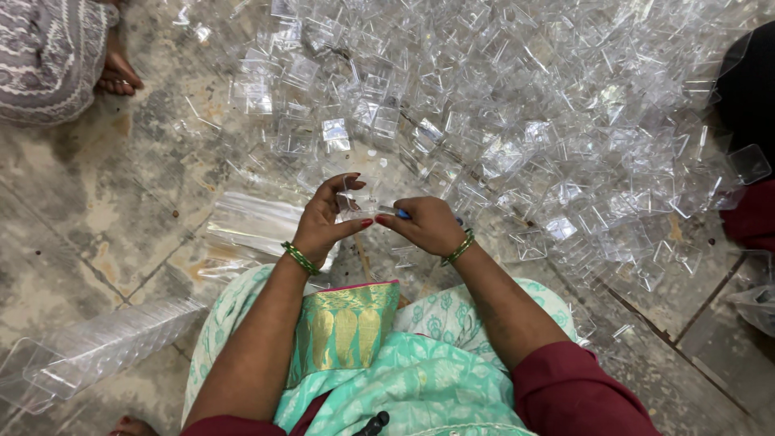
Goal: The person sits on the floor among large piles of clear plastic boxes and trims excess plastic from the edges of each box using a small blade held in one hand, placing finished boxes aside and picking up the next box.
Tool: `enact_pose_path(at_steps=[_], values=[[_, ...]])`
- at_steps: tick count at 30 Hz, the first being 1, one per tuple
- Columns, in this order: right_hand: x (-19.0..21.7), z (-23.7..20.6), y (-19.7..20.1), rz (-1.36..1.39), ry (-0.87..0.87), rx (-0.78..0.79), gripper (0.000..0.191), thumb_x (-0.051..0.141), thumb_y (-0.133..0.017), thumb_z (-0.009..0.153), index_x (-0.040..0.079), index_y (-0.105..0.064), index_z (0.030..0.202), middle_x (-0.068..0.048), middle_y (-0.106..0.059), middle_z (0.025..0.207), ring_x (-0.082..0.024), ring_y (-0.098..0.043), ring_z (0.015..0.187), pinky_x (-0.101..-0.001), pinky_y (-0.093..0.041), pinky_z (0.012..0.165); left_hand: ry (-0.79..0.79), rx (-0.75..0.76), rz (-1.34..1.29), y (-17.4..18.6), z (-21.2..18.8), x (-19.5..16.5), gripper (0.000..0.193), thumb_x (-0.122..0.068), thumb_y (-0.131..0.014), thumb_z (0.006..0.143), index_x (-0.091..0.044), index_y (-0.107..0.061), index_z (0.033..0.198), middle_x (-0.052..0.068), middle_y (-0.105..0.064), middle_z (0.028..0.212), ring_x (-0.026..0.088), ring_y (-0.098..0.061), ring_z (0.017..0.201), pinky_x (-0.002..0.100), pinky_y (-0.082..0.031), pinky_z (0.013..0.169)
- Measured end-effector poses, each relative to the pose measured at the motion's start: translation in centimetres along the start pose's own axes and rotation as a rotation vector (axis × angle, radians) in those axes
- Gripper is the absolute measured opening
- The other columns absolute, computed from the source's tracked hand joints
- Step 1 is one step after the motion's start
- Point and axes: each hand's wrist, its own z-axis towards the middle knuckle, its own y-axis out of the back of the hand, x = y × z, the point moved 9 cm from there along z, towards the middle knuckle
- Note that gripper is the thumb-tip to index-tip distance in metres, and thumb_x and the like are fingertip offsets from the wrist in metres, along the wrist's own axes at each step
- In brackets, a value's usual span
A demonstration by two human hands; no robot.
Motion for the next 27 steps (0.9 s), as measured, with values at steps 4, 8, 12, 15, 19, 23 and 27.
enact_pose_path(at_steps=[4,8,12,15,19,23,27], values=[[-1.1,0.2,0.1,0.013,-0.026,-0.033,0.050,0.053,-0.063,0.095,0.005,-0.066,0.078,-0.014,-0.057,0.061,-0.031,-0.056,0.056,-0.0425,-0.044,0.057,-0.124,-0.082,0.273,0.2,-0.1,-0.8,0.079,-0.005,-0.087,0.076,-0.009,-0.046,0.144,0.006,-0.059,0.142,0.013,-0.060,0.109,0.031,-0.051,0.099],[-2.1,0.6,0.9,0.053,-0.044,-0.115,0.055,0.056,-0.067,0.092,0.004,-0.059,0.075,-0.013,-0.056,0.062,-0.030,-0.055,0.057,-0.0413,-0.045,0.058,-0.208,-0.166,0.483,-0.2,-0.2,-1.3,0.080,-0.015,-0.091,0.074,-0.008,-0.042,0.137,0.007,-0.061,0.140,0.014,-0.065,0.105,0.033,-0.051,0.094],[-2.5,0.6,0.4,0.038,-0.066,-0.106,0.064,0.062,-0.078,0.075,0.004,-0.052,0.073,-0.010,-0.054,0.063,-0.027,-0.052,0.057,-0.0410,-0.043,0.056,-0.272,-0.234,0.700,-1.0,-0.5,-1.7,0.085,-0.022,-0.093,0.072,-0.009,-0.045,0.142,0.009,-0.060,0.134,0.016,-0.068,0.105,0.034,-0.055,0.092],[-2.6,0.5,0.1,0.059,-0.085,-0.088,0.067,0.065,-0.081,0.070,0.005,-0.050,0.072,-0.008,-0.053,0.063,-0.024,-0.051,0.058,-0.0398,-0.043,0.056,-0.165,-0.272,0.773,-0.7,-0.3,-1.0,0.091,-0.031,-0.098,0.063,-0.007,-0.046,0.133,0.008,-0.059,0.122,0.017,-0.063,0.092,0.034,-0.054,0.083],[-2.2,0.7,-0.3,0.071,-0.050,-0.039,0.066,0.066,-0.080,0.070,0.007,-0.051,0.074,-0.007,-0.053,0.064,-0.023,-0.052,0.058,-0.0391,-0.042,0.057,-0.120,-0.208,0.762,-0.8,-0.1,-1.0,0.102,-0.035,-0.100,0.053,-0.008,-0.050,0.138,0.010,-0.054,0.118,0.016,-0.057,0.083,0.033,-0.054,0.077],[-2.2,0.6,-0.2,0.014,-0.040,-0.053,0.069,0.068,-0.081,0.068,0.006,-0.050,0.077,-0.008,-0.053,0.065,-0.025,-0.052,0.058,-0.0391,-0.042,0.057,-0.053,-0.216,0.758,-0.6,-0.2,-1.5,0.094,-0.038,-0.100,0.050,-0.010,-0.054,0.126,0.005,-0.061,0.115,0.013,-0.052,0.074,0.031,-0.052,0.069],[-2.2,0.5,-0.3,0.012,-0.040,-0.057,0.069,0.068,-0.080,0.068,0.006,-0.050,0.076,-0.008,-0.054,0.065,-0.025,-0.053,0.058,-0.0397,-0.043,0.056,-0.030,-0.242,0.756,-0.8,-0.4,-2.2,0.090,-0.039,-0.100,0.049,-0.010,-0.050,0.119,-0.001,-0.069,0.111,0.013,-0.046,0.067,0.030,-0.047,0.062]])
